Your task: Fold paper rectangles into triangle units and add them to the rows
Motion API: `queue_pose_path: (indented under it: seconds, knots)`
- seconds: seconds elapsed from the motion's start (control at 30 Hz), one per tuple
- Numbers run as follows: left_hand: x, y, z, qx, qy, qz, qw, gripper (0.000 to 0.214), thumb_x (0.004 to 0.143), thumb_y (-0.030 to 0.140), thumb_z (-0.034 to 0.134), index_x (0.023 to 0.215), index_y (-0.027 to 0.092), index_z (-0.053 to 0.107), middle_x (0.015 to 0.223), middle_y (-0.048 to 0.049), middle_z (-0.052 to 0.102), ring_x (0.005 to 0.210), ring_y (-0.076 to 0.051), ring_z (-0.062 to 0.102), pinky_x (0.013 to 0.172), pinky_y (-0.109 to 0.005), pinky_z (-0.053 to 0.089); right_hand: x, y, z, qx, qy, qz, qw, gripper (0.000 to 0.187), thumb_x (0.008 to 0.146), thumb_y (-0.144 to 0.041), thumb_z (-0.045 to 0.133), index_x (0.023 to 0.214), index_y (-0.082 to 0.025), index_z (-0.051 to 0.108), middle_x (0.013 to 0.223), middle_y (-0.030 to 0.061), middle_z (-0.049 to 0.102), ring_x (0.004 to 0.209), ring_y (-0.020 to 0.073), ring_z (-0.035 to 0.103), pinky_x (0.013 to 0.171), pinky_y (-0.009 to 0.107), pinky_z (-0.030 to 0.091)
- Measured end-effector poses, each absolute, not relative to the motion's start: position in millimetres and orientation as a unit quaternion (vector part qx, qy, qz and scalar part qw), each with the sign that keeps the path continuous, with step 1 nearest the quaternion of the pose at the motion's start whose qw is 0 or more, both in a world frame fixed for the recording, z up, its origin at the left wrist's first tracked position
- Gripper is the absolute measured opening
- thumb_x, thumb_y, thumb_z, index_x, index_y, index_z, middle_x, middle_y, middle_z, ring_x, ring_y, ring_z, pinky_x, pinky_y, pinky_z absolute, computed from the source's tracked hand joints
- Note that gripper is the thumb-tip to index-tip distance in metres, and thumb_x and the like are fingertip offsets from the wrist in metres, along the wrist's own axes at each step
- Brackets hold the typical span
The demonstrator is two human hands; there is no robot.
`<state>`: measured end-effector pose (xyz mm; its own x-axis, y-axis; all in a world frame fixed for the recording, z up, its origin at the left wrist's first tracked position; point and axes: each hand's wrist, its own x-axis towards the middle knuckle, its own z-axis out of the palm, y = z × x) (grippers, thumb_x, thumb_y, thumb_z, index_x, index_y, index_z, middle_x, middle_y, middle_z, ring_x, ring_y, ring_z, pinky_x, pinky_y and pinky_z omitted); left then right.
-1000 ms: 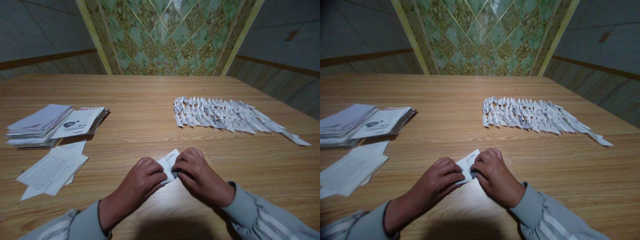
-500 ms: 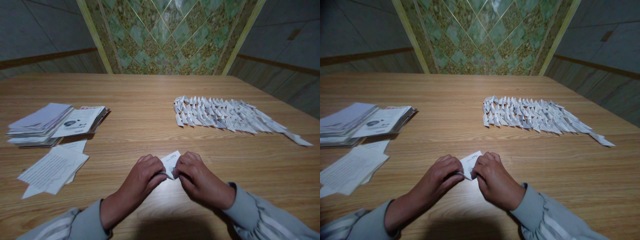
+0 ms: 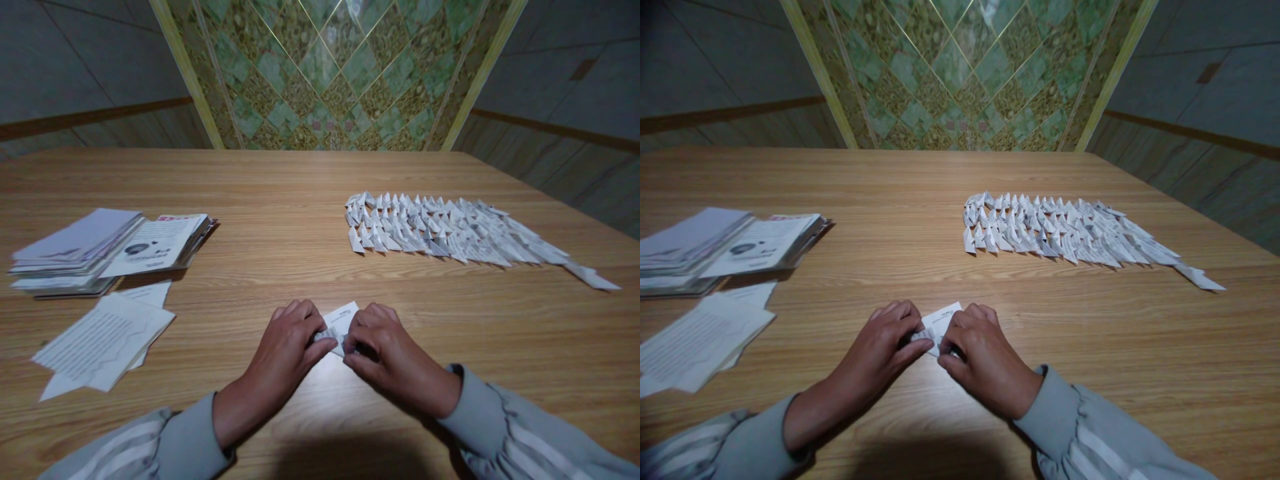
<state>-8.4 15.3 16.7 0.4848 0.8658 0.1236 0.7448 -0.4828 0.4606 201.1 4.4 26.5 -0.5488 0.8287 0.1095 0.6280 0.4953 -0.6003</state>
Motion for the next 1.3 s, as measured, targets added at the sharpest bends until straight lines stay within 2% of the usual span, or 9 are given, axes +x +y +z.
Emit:
queue_pose_path:
  seconds: [0.33,0.6,0.73,0.87,1.0,1.1,1.3]
  knots:
    - [-5,14,19,0.844,0.495,0.138,0.153,0.015,0.092,0.029,0.064,0.082,0.019,0.061,0.087,-0.0034,0.059,0.086,-0.023,0.053,0.074,-0.036,0.038,208,9,29,-0.434,-0.835,0.278,0.195,0.017,0.079,-0.005,0.071,0.084,-0.02,0.065,0.085,-0.0007,0.063,0.09,0.0184,0.053,0.084,0.033,0.035]
    - [-5,14,17,0.847,0.497,0.132,0.137,0.014,0.091,0.03,0.065,0.084,0.019,0.06,0.088,-0.0033,0.058,0.086,-0.023,0.052,0.074,-0.035,0.037,203,7,26,-0.446,-0.836,0.252,0.198,0.01,0.084,-0.018,0.073,0.081,-0.019,0.063,0.084,-0.0001,0.062,0.089,0.0197,0.052,0.083,0.035,0.033]
    - [-5,14,16,0.848,0.493,0.138,0.137,0.016,0.091,0.033,0.065,0.083,0.019,0.06,0.087,-0.0033,0.058,0.086,-0.023,0.052,0.073,-0.035,0.037,198,5,25,-0.464,-0.829,0.243,0.196,0.017,0.088,-0.029,0.071,0.078,-0.019,0.061,0.081,0.0,0.061,0.087,0.0196,0.051,0.082,0.035,0.032]
    - [-5,14,17,0.845,0.495,0.144,0.145,0.017,0.092,0.032,0.064,0.082,0.019,0.059,0.086,-0.0032,0.058,0.085,-0.023,0.052,0.073,-0.035,0.037,195,5,21,-0.485,-0.823,0.223,0.194,0.016,0.084,-0.023,0.074,0.078,-0.019,0.059,0.082,-0.0008,0.061,0.086,0.0191,0.05,0.083,0.035,0.032]
    - [-6,13,17,0.831,0.503,0.172,0.165,0.014,0.088,0.031,0.068,0.089,0.021,0.058,0.088,-0.0019,0.06,0.086,-0.023,0.054,0.073,-0.035,0.037,195,4,20,-0.488,-0.818,0.232,0.198,0.018,0.082,-0.021,0.076,0.083,-0.02,0.058,0.083,-0.0018,0.061,0.087,0.0189,0.05,0.083,0.034,0.031]
    - [-8,14,17,0.823,0.502,0.198,0.18,0.022,0.086,0.03,0.07,0.1,0.022,0.057,0.095,-0.0018,0.062,0.089,-0.023,0.055,0.076,-0.036,0.038,196,4,22,-0.487,-0.813,0.246,0.202,0.019,0.081,-0.02,0.077,0.088,-0.022,0.059,0.086,-0.0021,0.062,0.088,0.0192,0.05,0.084,0.034,0.031]
    - [-12,17,15,0.813,0.5,0.218,0.202,0.024,0.085,0.033,0.071,0.101,0.022,0.056,0.098,-0.0025,0.061,0.091,-0.024,0.055,0.078,-0.036,0.039,199,3,18,-0.465,-0.822,0.249,0.214,0.03,0.084,-0.021,0.076,0.111,-0.027,0.063,0.099,-0.0001,0.066,0.096,0.0209,0.05,0.088,0.036,0.031]
